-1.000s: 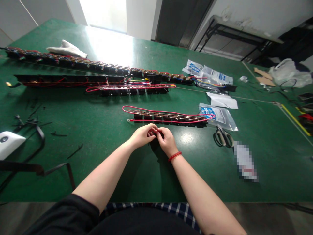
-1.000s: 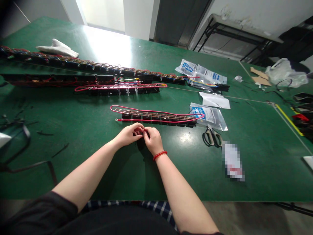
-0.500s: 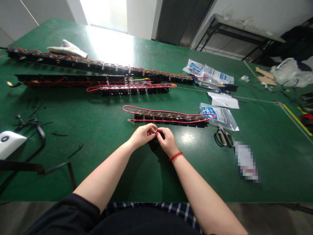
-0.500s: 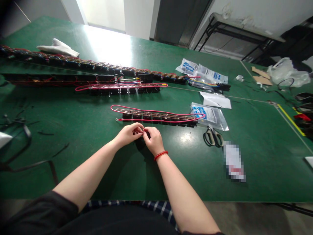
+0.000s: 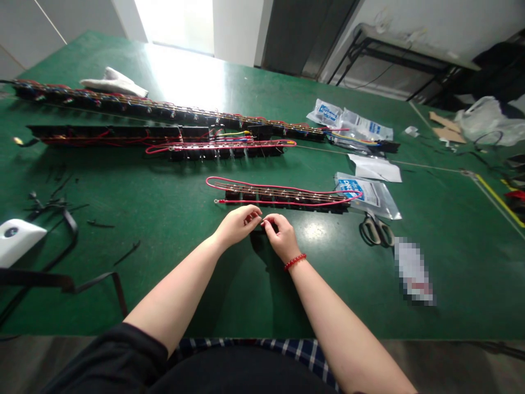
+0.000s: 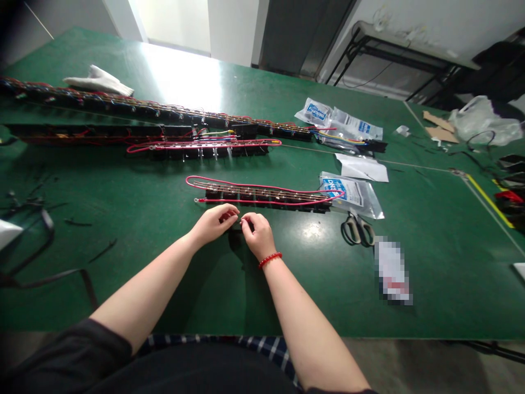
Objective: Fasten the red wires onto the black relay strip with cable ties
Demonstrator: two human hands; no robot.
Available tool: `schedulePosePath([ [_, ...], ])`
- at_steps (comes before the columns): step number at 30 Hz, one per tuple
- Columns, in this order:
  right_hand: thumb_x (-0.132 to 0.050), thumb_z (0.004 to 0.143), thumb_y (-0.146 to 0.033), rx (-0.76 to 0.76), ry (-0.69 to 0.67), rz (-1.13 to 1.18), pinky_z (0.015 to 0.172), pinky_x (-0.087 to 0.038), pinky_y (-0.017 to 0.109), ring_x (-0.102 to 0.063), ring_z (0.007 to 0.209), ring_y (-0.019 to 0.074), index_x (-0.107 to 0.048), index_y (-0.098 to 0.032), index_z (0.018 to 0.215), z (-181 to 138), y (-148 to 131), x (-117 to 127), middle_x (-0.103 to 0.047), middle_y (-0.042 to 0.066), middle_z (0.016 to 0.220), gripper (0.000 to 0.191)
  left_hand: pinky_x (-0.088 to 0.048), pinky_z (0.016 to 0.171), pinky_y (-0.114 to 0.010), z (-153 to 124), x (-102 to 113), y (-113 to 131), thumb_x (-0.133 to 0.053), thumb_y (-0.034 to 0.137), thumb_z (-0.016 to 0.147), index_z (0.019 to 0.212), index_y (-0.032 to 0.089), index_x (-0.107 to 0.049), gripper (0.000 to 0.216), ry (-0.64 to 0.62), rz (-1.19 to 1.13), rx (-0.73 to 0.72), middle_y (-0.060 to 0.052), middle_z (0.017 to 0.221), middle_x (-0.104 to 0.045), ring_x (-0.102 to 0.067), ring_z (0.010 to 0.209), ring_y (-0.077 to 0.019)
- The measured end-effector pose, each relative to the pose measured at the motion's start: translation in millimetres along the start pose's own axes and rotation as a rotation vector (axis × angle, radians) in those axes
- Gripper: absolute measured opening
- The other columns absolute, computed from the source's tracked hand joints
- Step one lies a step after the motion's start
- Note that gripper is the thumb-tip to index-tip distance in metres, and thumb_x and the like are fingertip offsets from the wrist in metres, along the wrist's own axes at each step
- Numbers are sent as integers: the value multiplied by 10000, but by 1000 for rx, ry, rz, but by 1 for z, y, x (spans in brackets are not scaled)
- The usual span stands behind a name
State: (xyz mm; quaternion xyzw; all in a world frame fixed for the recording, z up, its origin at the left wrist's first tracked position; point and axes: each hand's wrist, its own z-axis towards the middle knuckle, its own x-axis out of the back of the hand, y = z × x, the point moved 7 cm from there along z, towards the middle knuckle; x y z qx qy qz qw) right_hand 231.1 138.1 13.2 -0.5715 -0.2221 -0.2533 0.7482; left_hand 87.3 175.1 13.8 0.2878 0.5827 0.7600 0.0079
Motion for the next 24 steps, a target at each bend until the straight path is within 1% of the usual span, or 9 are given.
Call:
schedulePosePath([
  [4, -525, 915, -282, -15, 7, 2, 820, -512, 358, -648, 860, 208, -616, -244, 859, 0, 0, 1, -702, 36, 850, 113, -475, 850, -337, -4, 27, 7, -522, 268, 929, 939, 209, -655, 145, 192, 313, -119, -61, 933, -699, -619, 881, -200],
  [7, -517, 915, -273, -19, 9, -9, 805, -506, 353, -641, 841, 203, -605, -246, 848, 0, 0, 0, -695, 30, 837, 114, -427, 919, -413, -8, 58, -5, -543, 259, 916, 944, 219, -656, 123, 383, 574, -2, -80, 1003, -700, -596, 984, -261],
  [8, -517, 913, -271, -18, 8, -12, 799, -504, 351, -637, 836, 202, -601, -246, 841, 0, 0, 0, -691, 28, 833, 114, -419, 925, -426, -10, 67, -11, -584, 258, 890, 962, 225, -652, 104, 417, 644, 55, -83, 1048, -693, -583, 1029, -281],
  [10, -515, 909, -269, -15, 5, -17, 788, -500, 345, -630, 826, 199, -594, -247, 831, 0, 0, -1, -686, 25, 828, 113, -417, 900, -433, -11, 79, -25, -654, 287, 847, 968, 238, -641, 132, 419, 735, 149, -83, 1074, -685, -566, 1060, -304],
  [13, -504, 910, -274, -14, 3, -15, 782, -499, 341, -623, 815, 197, -585, -252, 824, 0, 1, -2, -680, 25, 821, 120, -415, 857, -418, -9, 80, -38, -650, 319, 859, 894, 241, -634, 87, 286, 785, 141, -67, 976, -701, -586, 972, -284],
  [15, -500, 909, -276, -17, -1, -10, 783, -501, 340, -621, 815, 198, -582, -252, 824, 1, 2, -2, -675, 27, 817, 121, -407, 869, -420, -10, 80, -40, -623, 318, 883, 871, 242, -635, 78, 267, 793, 114, -61, 958, -709, -592, 959, -273],
  [18, -498, 906, -273, -21, -5, -5, 784, -503, 338, -619, 817, 199, -580, -249, 826, 1, 4, -3, -672, 31, 816, 117, -395, 926, -425, -12, 84, -37, -621, 316, 882, 874, 242, -644, 78, 354, 762, 84, -56, 998, -708, -589, 1003, -267],
  [21, -496, 901, -267, -24, -5, -2, 779, -501, 333, -618, 815, 198, -579, -251, 824, 1, 4, -3, -673, 30, 816, 114, -376, 997, -427, -13, 91, -31, -628, 308, 864, 907, 244, -652, 80, 476, 715, 55, -58, 1103, -681, -555, 1115, -272],
  [24, -498, 898, -268, -33, -9, -7, 779, -499, 331, -620, 816, 197, -577, -252, 821, 1, 5, -4, -674, 30, 824, 112, -348, 1051, -439, -7, 96, -28, -634, 307, 846, 972, 256, -644, 136, 525, 685, 45, -56, 1221, -635, -504, 1209, -279],
])
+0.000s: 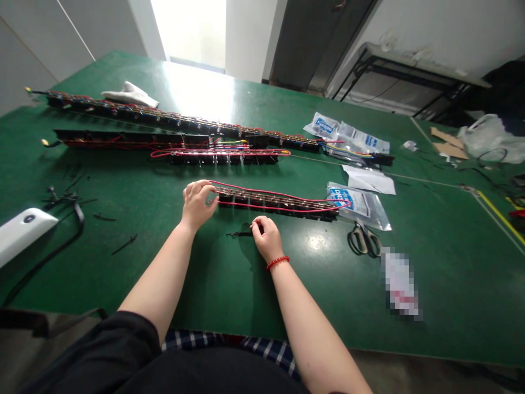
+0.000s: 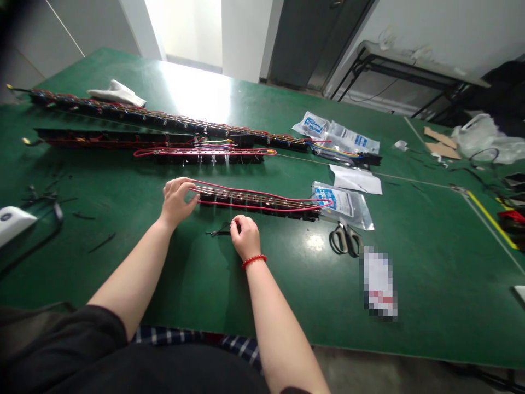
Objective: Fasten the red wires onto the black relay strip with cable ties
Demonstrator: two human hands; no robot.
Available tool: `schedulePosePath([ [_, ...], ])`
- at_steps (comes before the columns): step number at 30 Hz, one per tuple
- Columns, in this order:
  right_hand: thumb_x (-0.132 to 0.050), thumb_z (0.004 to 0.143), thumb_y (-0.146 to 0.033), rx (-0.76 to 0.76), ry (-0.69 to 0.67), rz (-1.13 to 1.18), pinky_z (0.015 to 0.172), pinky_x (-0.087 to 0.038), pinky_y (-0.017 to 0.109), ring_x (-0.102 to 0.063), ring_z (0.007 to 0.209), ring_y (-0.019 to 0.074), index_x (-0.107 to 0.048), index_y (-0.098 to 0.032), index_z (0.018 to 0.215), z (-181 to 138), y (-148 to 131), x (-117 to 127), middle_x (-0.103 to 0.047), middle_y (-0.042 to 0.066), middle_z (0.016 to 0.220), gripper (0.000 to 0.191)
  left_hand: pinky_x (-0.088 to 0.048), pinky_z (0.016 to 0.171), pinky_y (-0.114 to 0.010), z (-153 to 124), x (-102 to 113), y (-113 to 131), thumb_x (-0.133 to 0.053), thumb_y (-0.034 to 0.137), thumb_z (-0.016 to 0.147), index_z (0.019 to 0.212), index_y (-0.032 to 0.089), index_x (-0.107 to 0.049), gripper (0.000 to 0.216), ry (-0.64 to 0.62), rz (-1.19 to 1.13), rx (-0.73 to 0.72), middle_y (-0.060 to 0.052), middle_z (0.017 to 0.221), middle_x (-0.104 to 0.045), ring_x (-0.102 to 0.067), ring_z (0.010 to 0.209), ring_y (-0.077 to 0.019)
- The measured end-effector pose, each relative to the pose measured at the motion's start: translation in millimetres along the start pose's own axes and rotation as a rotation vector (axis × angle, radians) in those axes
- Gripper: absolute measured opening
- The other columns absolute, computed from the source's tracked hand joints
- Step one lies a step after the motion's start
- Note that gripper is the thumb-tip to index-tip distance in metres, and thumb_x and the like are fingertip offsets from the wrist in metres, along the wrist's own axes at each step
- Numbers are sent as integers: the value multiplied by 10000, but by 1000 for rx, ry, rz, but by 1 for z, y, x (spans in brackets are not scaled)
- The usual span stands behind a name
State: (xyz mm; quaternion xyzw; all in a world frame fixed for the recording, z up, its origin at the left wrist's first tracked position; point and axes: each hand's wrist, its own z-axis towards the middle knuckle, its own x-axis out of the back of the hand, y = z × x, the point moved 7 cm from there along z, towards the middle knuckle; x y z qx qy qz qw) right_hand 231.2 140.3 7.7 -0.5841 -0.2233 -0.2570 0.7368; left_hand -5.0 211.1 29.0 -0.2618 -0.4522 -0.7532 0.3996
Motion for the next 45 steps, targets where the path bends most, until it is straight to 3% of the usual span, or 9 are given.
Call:
schedulePosePath([
  [6, -497, 902, -264, -9, -7, -11, 791, -494, 334, -621, 821, 197, -576, -245, 827, 0, -1, 1, -674, 30, 824, 110, -374, 1084, -439, 31, -4, -21, -556, 301, 859, 1105, 214, -617, 267, 11, -159, 64, -84, 1250, -627, -526, 1213, -263],
  [11, -501, 907, -265, -8, -4, -24, 795, -481, 326, -611, 816, 188, -580, -236, 811, -2, -2, 3, -675, 25, 818, 127, -521, 880, -348, 43, -28, -40, -583, 423, 848, 1164, 191, -650, 398, -339, -426, 95, -64, 1074, -707, -651, 978, -217],
  [16, -510, 913, -263, -8, 3, -26, 807, -480, 328, -613, 821, 183, -592, -227, 821, -2, -3, 4, -669, 21, 821, 128, -538, 875, -351, 47, -35, -43, -739, 528, 723, 1229, 199, -661, 608, -505, -497, 75, -61, 1037, -722, -668, 947, -222],
  [25, -561, 925, -295, -11, -2, 77, 819, -530, 352, -655, 869, 184, -646, -220, 884, -5, -7, 12, -692, 30, 883, 121, -540, 748, -308, 51, -47, -50, -818, 479, 648, 1051, 182, -736, 507, -578, -609, 189, -49, 926, -745, -664, 787, -184],
  [30, -566, 928, -281, -81, 216, 252, 761, -548, 330, -667, 783, 161, -643, -207, 893, 10, -14, 21, -682, 7, 831, 112, -526, 719, -270, 55, -46, -46, -819, 454, 660, 1022, 183, -752, 457, -584, -630, 154, -44, 898, -751, -669, 792, -174],
  [34, -566, 918, -231, 66, 384, 323, 742, -558, 334, -667, 765, 158, -630, -211, 925, 54, -43, 16, -668, 4, 833, 67, -520, 691, -254, 56, -45, -45, -817, 430, 670, 1009, 187, -749, 422, -586, -618, 154, -36, 877, -748, -668, 766, -165],
  [37, -562, 905, -181, 218, 445, 229, 732, -560, 332, -667, 763, 158, -621, -221, 931, 85, -63, 4, -671, 9, 838, 75, -508, 675, -241, 57, -43, -43, -819, 423, 672, 1004, 201, -731, 409, -572, -584, 131, -17, 871, -743, -668, 754, -157],
  [42, -583, 833, -90, 549, 344, -77, 684, -560, 312, -642, 719, 161, -588, -223, 918, 95, -85, -24, -664, 17, 791, 158, -469, 636, -227, 58, -40, -41, -814, 447, 686, 998, 212, -720, 402, -561, -499, 63, -1, 829, -725, -649, 725, -147],
  [45, -584, 809, -64, 635, 307, -156, 644, -549, 299, -623, 672, 159, -570, -219, 926, 89, -86, -33, -654, 20, 751, 195, -459, 632, -224, 59, -39, -39, -812, 453, 690, 998, 210, -714, 404, -561, -486, 49, 5, 812, -718, -635, 705, -139],
])
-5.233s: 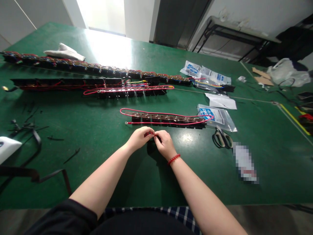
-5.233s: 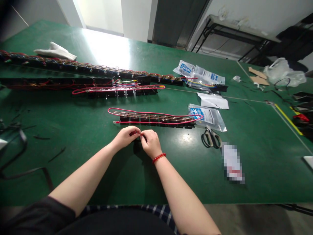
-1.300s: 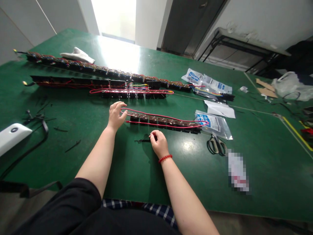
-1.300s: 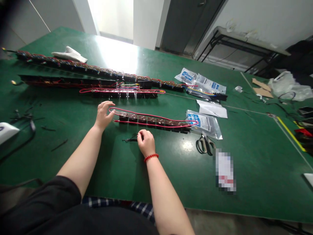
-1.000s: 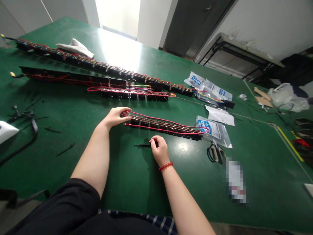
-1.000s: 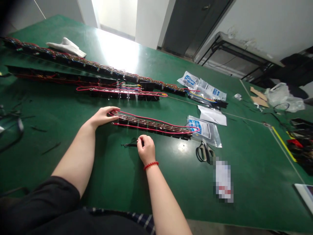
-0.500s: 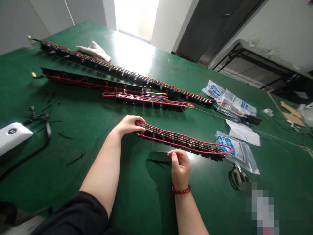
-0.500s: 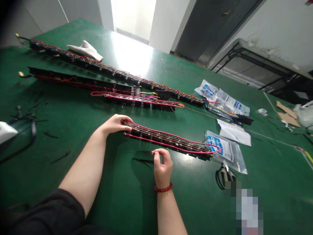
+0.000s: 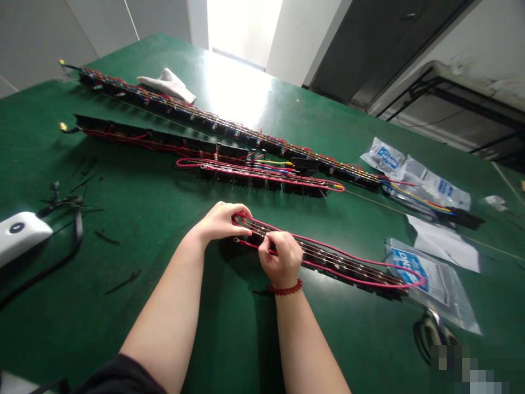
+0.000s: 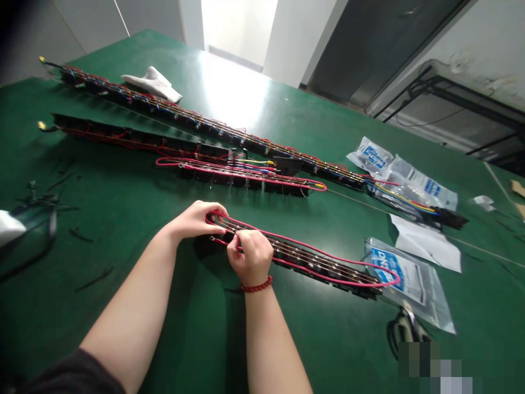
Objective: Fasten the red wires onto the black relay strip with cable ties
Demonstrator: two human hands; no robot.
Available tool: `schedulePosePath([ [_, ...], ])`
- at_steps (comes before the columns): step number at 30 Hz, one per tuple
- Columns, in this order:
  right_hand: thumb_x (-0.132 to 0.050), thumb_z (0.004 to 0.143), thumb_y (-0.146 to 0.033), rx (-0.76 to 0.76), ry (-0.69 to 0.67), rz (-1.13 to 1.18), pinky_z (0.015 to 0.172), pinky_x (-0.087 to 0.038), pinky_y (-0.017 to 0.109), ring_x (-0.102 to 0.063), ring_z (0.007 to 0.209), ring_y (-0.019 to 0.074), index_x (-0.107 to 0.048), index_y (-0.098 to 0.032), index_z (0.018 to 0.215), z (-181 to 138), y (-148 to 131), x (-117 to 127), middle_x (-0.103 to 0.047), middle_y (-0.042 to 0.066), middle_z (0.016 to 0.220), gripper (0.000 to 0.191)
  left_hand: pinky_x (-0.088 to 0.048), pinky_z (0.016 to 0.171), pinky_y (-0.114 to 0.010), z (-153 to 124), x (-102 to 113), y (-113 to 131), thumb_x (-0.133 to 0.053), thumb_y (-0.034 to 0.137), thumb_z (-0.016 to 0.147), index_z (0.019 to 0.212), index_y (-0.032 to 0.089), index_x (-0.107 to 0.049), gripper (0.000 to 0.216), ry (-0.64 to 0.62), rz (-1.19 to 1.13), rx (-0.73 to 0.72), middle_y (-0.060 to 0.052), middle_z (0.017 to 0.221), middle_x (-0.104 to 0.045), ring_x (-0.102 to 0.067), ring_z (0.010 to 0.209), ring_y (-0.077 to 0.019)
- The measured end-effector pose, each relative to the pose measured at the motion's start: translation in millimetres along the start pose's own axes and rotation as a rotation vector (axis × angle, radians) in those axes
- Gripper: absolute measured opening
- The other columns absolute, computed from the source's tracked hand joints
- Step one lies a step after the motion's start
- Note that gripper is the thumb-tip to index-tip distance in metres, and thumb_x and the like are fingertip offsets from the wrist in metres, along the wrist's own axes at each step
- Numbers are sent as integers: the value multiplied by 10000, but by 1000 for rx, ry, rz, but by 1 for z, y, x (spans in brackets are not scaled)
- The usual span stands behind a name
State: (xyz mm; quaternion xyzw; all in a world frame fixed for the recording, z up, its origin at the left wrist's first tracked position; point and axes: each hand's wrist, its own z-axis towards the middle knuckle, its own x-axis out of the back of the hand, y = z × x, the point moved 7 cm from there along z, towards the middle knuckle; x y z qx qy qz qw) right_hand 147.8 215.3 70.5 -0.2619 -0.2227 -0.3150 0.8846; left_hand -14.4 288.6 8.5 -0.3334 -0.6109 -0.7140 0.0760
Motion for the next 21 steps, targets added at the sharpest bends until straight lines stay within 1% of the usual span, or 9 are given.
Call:
schedulePosePath([
  [5, -573, 809, -68, 7, -29, -4, 614, -531, 281, -608, 638, 152, -559, -215, 929, -1, 0, -4, -644, 16, 722, 190, -467, 663, -229, 1, 1, 4, -814, 450, 684, 1007, 218, -707, 412, -19, 13, 24, 10, 866, -733, -656, 745, -145],
  [11, -554, 822, -86, -61, -34, 44, 627, -543, 283, -616, 655, 152, -551, -216, 936, -4, 5, -3, -643, 15, 743, 173, -460, 696, -247, 0, 2, 7, -797, 471, 691, 1016, 228, -706, 416, -37, 75, 44, 5, 877, -733, -651, 777, -163],
  [14, -546, 834, -102, -104, -40, 59, 639, -556, 296, -635, 674, 158, -554, -229, 950, -7, 8, -4, -654, 12, 770, 173, -458, 731, -257, 0, 2, 8, -702, 479, 778, 1013, 229, -705, 344, -36, 71, 52, 2, 909, -734, -643, 804, -169],
  [16, -540, 842, -113, -133, -37, 57, 640, -558, 305, -643, 679, 161, -558, -238, 960, -8, 10, -3, -662, 10, 785, 173, -456, 778, -272, 0, 2, 7, -582, 425, 856, 990, 229, -706, 268, -35, 57, 65, 6, 910, -733, -636, 829, -173],
  [17, -537, 847, -118, -147, -33, 55, 643, -557, 309, -646, 679, 161, -561, -241, 964, -9, 11, -3, -666, 9, 790, 172, -455, 796, -276, 0, 2, 6, -538, 378, 866, 981, 229, -705, 251, -35, 43, 73, 10, 904, -732, -634, 840, -176],
  [19, -530, 856, -126, -178, -20, 55, 658, -556, 314, -650, 685, 162, -567, -243, 972, -10, 14, -2, -671, 8, 795, 169, -455, 797, -274, 1, 2, 4, -510, 296, 830, 977, 227, -703, 252, -32, 11, 91, 15, 885, -725, -628, 844, -176],
  [21, -526, 865, -132, -208, -11, 64, 685, -557, 318, -659, 710, 166, -573, -244, 982, -11, 16, -1, -677, 11, 812, 169, -451, 737, -259, 1, 1, 3, -516, 255, 786, 985, 221, -705, 277, -32, -14, 110, 20, 825, -705, -616, 796, -167],
])
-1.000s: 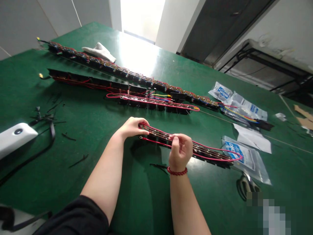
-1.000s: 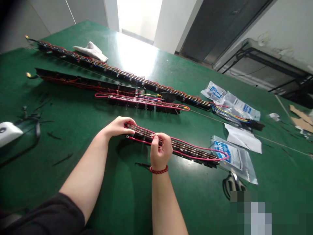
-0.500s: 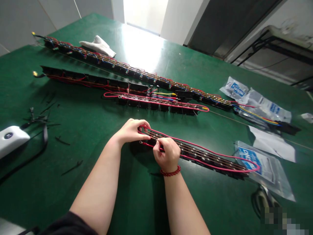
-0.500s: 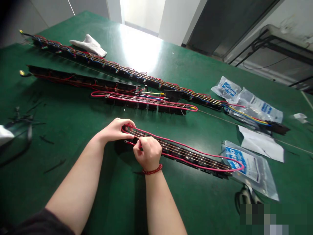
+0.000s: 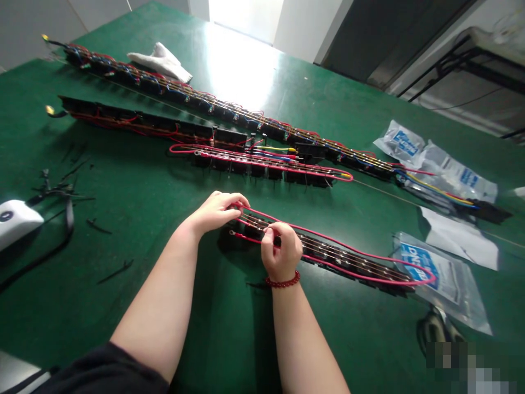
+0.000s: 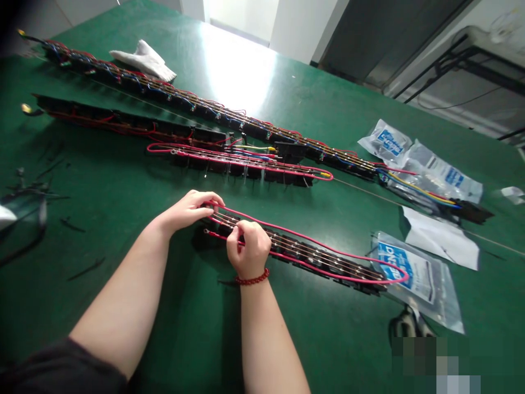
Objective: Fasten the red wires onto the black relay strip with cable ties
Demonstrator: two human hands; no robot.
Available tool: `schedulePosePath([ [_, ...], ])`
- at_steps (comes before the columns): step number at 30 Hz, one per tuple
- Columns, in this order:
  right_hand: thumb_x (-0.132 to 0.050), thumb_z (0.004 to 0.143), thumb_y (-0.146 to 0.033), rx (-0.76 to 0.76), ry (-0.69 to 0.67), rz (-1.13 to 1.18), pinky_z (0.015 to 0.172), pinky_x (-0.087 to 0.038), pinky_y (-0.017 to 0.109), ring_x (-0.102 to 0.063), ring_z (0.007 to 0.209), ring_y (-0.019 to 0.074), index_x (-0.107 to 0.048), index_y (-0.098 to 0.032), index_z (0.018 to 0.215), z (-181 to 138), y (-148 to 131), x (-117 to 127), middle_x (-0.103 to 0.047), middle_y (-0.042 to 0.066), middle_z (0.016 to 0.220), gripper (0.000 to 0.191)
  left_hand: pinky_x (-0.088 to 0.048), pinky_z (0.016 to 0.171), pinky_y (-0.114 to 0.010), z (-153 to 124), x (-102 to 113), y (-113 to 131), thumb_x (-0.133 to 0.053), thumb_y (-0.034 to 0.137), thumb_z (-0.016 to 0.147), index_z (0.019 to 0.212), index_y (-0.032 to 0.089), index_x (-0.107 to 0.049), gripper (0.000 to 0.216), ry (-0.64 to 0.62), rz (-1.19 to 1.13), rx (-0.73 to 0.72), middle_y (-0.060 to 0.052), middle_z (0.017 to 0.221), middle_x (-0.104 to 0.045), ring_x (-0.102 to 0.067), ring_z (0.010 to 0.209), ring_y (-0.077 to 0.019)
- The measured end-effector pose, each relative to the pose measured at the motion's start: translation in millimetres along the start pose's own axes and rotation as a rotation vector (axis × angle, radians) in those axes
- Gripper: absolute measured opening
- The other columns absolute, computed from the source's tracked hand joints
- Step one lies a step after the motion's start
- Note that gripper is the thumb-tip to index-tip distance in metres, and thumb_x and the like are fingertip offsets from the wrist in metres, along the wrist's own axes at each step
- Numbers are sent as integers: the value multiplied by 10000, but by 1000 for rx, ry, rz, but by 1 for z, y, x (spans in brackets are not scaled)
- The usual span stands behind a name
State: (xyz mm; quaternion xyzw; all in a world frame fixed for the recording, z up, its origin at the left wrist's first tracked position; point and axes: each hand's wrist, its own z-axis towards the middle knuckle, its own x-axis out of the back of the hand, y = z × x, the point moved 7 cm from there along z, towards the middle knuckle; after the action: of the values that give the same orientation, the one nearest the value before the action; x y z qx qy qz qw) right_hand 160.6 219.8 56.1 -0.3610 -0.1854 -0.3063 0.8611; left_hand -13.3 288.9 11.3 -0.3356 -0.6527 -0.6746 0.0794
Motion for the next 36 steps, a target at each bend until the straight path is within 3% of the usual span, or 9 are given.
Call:
schedulePosePath([
  [6, -533, 885, -138, -46, 31, 34, 696, -556, 306, -660, 720, 158, -575, -240, 1015, -2, 5, -1, -683, 13, 840, 171, -392, 618, -238, -1, 0, 0, -512, 222, 756, 956, 209, -716, 285, 23, -7, -1, 42, 633, -593, -540, 646, -135],
  [15, -512, 912, -167, -112, 11, 61, 696, -565, 321, -674, 717, 160, -575, -236, 1027, -4, 12, -4, -692, 22, 856, 148, -429, 661, -231, -2, 0, -2, -527, 213, 740, 1105, 223, -673, 393, 60, -115, 34, 32, 752, -621, -559, 706, -133],
  [23, -519, 922, -193, -170, 38, 87, 704, -571, 315, -675, 709, 154, -588, -235, 1029, -4, 17, -4, -698, 21, 863, 134, -455, 674, -237, -2, -2, 1, -521, 212, 732, 1075, 198, -677, 377, 24, -220, 21, 5, 805, -630, -569, 751, -144],
  [33, -532, 907, -174, -126, -22, 64, 683, -548, 280, -646, 700, 138, -604, -222, 966, 4, 9, -7, -700, 23, 861, 105, -372, 611, -232, 0, -3, -1, -485, 177, 703, 985, 197, -704, 358, 5, -115, 7, 37, 641, -537, -489, 652, -129],
  [36, -528, 908, -184, -141, -30, 65, 689, -550, 283, -642, 699, 140, -609, -223, 958, 3, 10, -8, -695, 21, 848, 103, -399, 636, -234, 0, -3, 0, -492, 184, 707, 1014, 197, -698, 370, 14, -128, 5, 23, 729, -599, -525, 699, -138],
])
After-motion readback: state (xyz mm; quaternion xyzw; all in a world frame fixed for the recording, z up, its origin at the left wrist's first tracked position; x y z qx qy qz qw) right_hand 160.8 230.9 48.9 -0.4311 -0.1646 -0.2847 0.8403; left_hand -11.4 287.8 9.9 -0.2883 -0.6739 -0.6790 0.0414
